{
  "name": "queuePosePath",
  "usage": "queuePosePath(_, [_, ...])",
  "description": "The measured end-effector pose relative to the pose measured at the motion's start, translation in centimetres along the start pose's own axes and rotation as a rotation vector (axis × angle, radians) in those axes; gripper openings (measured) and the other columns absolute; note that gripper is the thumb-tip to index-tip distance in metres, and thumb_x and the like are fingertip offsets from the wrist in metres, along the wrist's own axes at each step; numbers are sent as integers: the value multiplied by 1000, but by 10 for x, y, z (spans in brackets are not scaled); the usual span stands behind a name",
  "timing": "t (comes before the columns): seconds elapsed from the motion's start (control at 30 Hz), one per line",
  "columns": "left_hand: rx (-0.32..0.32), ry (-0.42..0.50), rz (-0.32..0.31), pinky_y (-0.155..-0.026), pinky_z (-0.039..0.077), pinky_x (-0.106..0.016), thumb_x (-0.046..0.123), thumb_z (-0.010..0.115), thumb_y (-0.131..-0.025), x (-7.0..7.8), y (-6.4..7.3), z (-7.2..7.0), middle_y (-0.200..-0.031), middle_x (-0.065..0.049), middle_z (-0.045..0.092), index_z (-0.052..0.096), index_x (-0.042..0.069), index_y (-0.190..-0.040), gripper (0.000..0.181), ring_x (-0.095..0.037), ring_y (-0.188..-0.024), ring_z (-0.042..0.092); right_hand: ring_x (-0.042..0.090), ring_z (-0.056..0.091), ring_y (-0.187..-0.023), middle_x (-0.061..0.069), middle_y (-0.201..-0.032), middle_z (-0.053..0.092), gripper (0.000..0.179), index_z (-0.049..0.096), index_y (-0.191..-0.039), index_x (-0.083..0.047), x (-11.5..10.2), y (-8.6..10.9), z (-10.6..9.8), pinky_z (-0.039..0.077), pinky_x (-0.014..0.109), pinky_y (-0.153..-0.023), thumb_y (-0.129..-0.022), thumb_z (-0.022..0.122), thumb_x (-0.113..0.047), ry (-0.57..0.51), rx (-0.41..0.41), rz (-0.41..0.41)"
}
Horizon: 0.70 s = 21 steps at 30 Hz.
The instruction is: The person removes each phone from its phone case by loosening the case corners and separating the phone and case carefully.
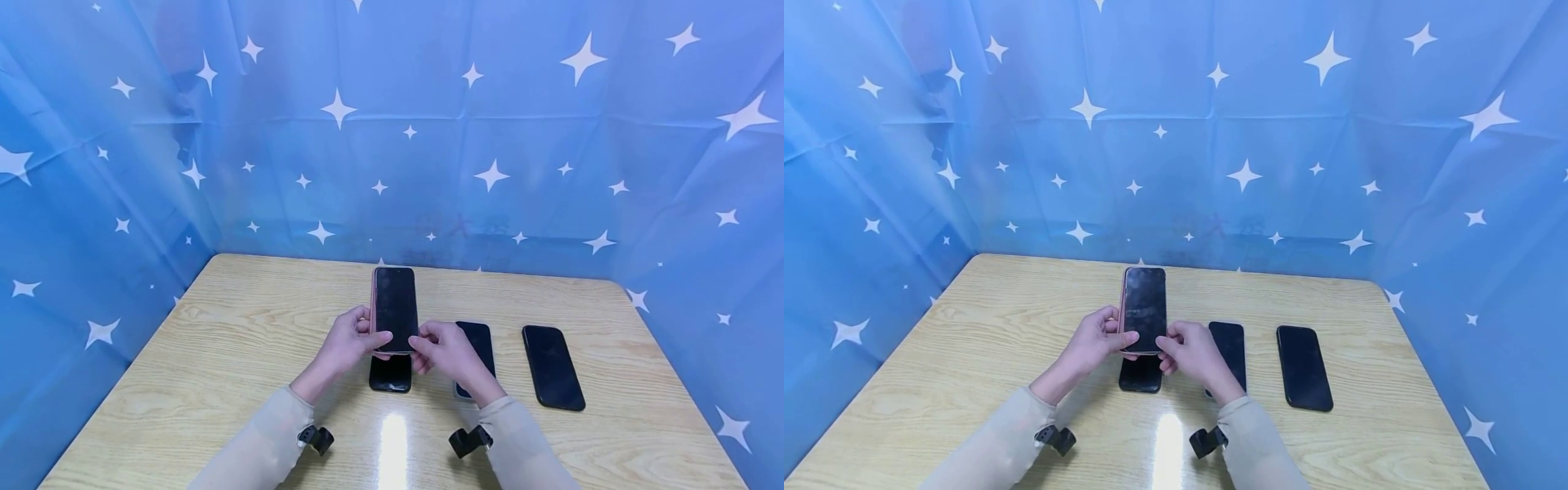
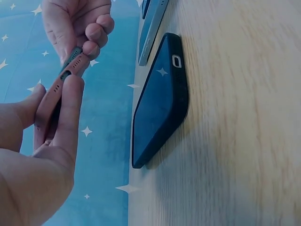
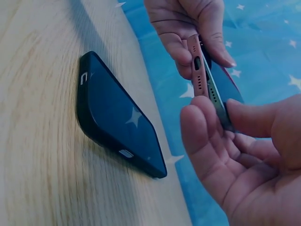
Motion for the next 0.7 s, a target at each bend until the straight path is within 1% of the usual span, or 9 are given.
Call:
queuePosePath(0.13, [-38,1,0,-77,66,-47,-4,61,-101,-2,0,-3,-112,-31,71,51,-10,-117,20,-28,-85,76,24,72,-67,20,-82,72,18,61,-101,9,1,0,-1,66,42,-68,-106,58,-9,-75,13,21])
queuePosePath(0.27, [-58,-2,-6,-80,65,-48,-5,53,-104,-2,2,-8,-110,-31,70,50,-12,-120,18,-26,-83,75,27,74,-69,20,-83,74,19,59,-103,10,1,0,-3,66,43,-70,-107,56,-8,-117,12,33])
queuePosePath(0.37, [-49,-26,-13,-81,65,-47,-5,52,-104,-1,4,-12,-107,-30,71,50,-12,-118,16,-25,-80,75,27,75,-69,20,-82,74,19,59,-102,11,3,-1,-4,66,43,-71,-107,54,-6,-139,12,40])
queuePosePath(0.43, [-38,-31,-24,-82,65,-47,-5,51,-104,-1,5,-15,-108,-30,71,50,-12,-117,15,-26,-82,76,26,75,-70,21,-82,74,18,58,-102,11,4,-1,-4,66,42,-71,-107,54,-6,-151,13,41])
queuePosePath(0.53, [-32,-32,-26,-84,65,-48,-7,49,-103,-1,7,-21,-110,-31,69,48,-13,-116,15,-29,-84,76,25,75,-70,25,-85,73,18,57,-104,12,6,-2,-5,66,41,-72,-107,53,-5,-160,18,40])
queuePosePath(0.63, [-23,-60,-22,-84,64,-52,-7,49,-102,-1,9,-26,-109,-32,69,48,-14,-117,16,-33,-84,76,24,75,-71,29,-89,73,17,57,-104,11,8,-2,-6,66,41,-72,-108,52,-5,-169,22,42])
queuePosePath(0.7, [-16,-88,-21,-84,64,-52,-6,50,-101,-1,10,-29,-108,-32,69,48,-14,-116,17,-35,-84,76,22,75,-70,29,-90,73,17,57,-103,12,9,-2,-6,66,40,-72,-108,51,-4,-174,26,41])
Point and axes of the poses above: each hand's wrist, its own y-axis away from the middle knuckle, its own z-axis out of the palm, x = y × z, the point moved 3 cm from there along -y, towards the middle knuckle
